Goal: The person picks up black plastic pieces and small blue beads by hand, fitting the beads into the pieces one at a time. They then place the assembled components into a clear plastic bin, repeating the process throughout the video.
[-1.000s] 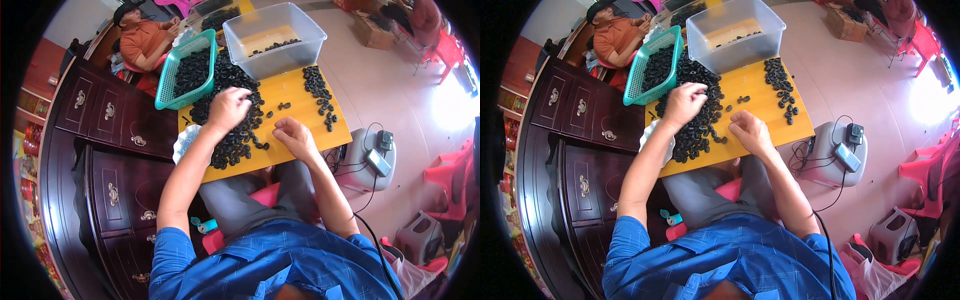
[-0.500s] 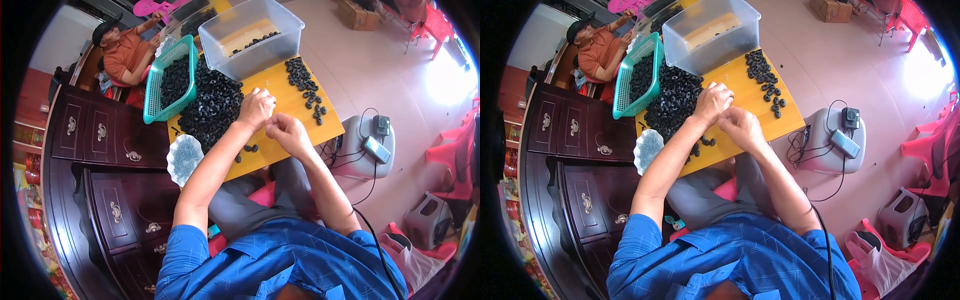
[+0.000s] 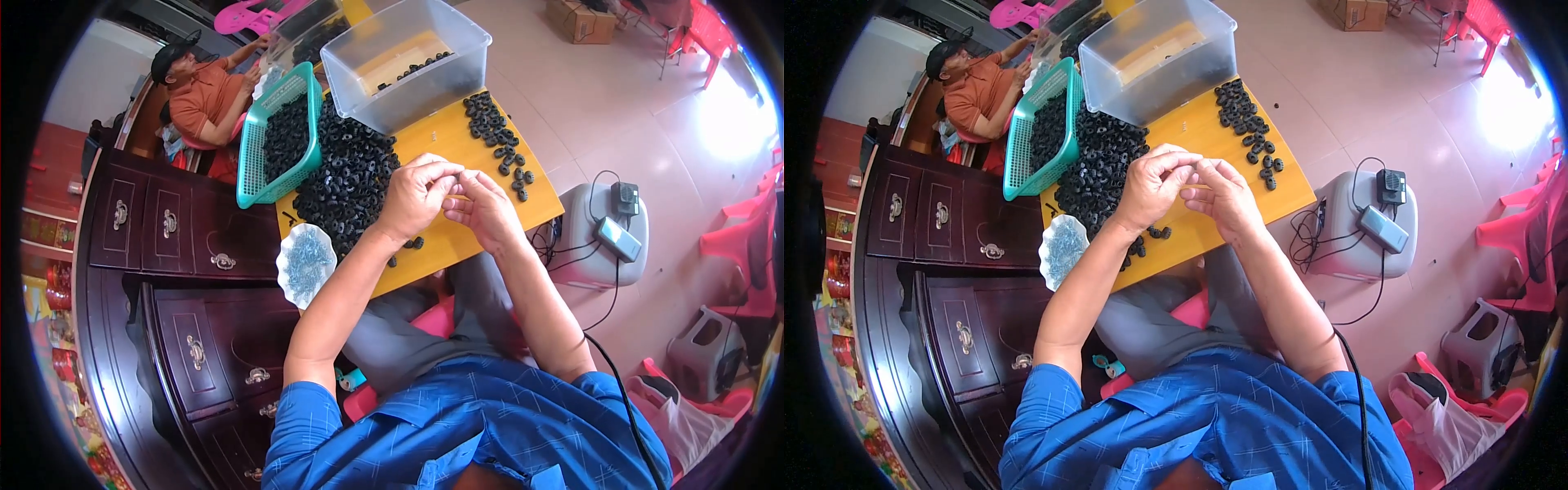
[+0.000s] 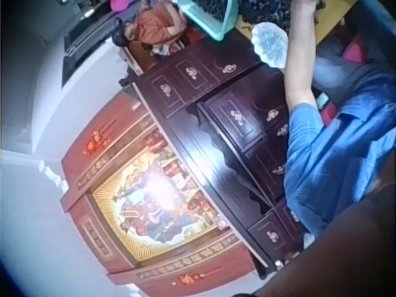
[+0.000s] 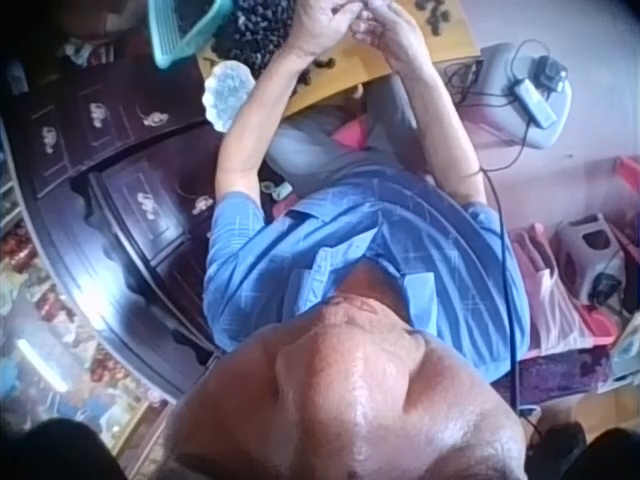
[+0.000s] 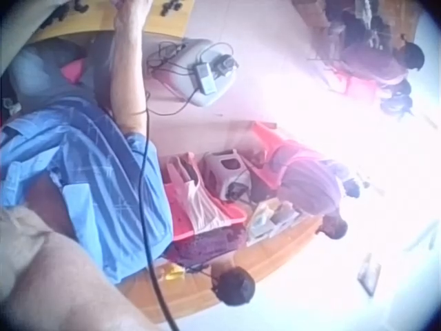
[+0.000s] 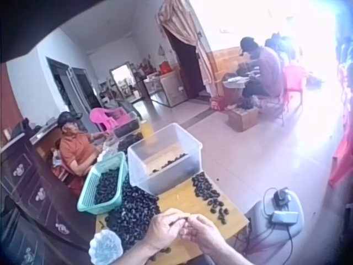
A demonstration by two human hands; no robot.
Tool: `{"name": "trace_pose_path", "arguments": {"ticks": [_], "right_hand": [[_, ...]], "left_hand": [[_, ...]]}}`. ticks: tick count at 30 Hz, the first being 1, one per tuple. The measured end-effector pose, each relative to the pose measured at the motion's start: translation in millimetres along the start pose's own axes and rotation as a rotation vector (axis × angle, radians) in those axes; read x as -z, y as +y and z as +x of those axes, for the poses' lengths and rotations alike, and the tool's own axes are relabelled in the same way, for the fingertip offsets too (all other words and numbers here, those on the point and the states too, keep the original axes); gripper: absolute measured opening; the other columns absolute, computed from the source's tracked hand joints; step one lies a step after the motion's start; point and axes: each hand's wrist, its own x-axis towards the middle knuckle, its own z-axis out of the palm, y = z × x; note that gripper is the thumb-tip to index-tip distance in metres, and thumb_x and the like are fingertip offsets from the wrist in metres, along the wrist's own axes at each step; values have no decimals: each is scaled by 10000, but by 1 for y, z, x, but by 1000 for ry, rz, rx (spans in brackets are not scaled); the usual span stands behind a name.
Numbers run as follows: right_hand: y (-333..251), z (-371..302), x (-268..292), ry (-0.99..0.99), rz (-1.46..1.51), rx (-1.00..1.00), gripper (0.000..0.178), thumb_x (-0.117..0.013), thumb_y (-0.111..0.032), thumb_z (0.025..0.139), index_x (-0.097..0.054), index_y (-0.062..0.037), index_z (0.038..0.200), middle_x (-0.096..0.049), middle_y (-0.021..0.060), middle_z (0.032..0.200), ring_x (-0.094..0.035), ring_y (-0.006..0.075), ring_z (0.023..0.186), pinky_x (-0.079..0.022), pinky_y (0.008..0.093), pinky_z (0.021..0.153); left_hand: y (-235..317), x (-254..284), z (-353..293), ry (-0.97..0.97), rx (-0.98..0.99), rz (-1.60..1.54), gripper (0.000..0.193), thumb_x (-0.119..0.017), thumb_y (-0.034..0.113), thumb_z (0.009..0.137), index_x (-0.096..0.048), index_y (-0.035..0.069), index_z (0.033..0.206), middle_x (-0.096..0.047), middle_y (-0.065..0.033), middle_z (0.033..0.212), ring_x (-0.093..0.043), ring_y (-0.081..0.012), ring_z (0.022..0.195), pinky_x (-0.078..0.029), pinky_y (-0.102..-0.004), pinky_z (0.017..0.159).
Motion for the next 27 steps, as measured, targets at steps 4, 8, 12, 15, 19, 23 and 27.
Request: {"name": "trace_pose_path", "arguments": {"ticks": [4, 8, 12, 15, 19, 23, 27], "right_hand": [[-1, 1, 2, -53, 144, -16, 215, -609, -264, 1046, -619, -84, 1163, -672, 29, 1027, -684, 135, 865, -585, 293, 791], [-4, 1, -3, -29, 183, 23, 221, -620, -267, 1042, -623, -82, 1161, -665, 15, 1004, -676, 123, 850, -574, 278, 780], [-8, 1, 3, 53, 150, 50, 242, -639, -287, 1034, -642, -78, 1156, -604, -31, 881, -613, 81, 761, -519, 232, 706], [-2, 3, 6, -8, 97, 63, 258, -625, -309, 1041, -658, -78, 1150, -571, -55, 830, -578, 62, 722, -495, 226, 685], [2, 2, -2, -1, -33, 121, 289, -587, -323, 1061, -665, -68, 1173, -574, -57, 841, -578, 57, 736, -500, 233, 717], [0, 1, -1, 21, -71, 149, 292, -567, -310, 1072, -661, -63, 1193, -600, -39, 882, -593, 67, 763, -509, 237, 758], [-1, 1, -2, 16, -97, 139, 269, -559, -287, 1076, -657, -66, 1194, -621, -31, 911, -599, 70, 775, -513, 237, 769]], "left_hand": [[1, -3, 0, 15, 33, 11, 190, -669, -8, 911, -754, 5, 1080, -716, -94, 984, -724, -191, 849, -577, -306, 772], [-5, 5, 9, -35, 85, -262, 188, -686, 34, 942, -757, 24, 1116, -712, -26, 971, -658, -97, 872, -536, -247, 777], [-41, 12, 38, 82, 169, 20, 217, -722, 71, 911, -747, 8, 1118, -756, -64, 907, -673, -105, 786, -558, -271, 760], [-85, 9, 55, 118, 143, 219, 235, -749, 113, 873, -752, 16, 1088, -765, -98, 879, -702, -141, 755, -568, -291, 744], [-106, 1, 72, 124, 246, 448, 227, -764, 216, 836, -769, 66, 1007, -754, -132, 865, -735, -288, 789, -580, -379, 761], [-103, -11, 82, 33, 223, 566, 182, -763, 234, 833, -772, 95, 951, -751, -120, 844, -730, -311, 802, -580, -410, 767], [-106, -12, 84, 35, 210, 686, 127, -728, 211, 850, -757, 105, 913, -749, -115, 865, -721, -337, 836, -576, -437, 773]]}}
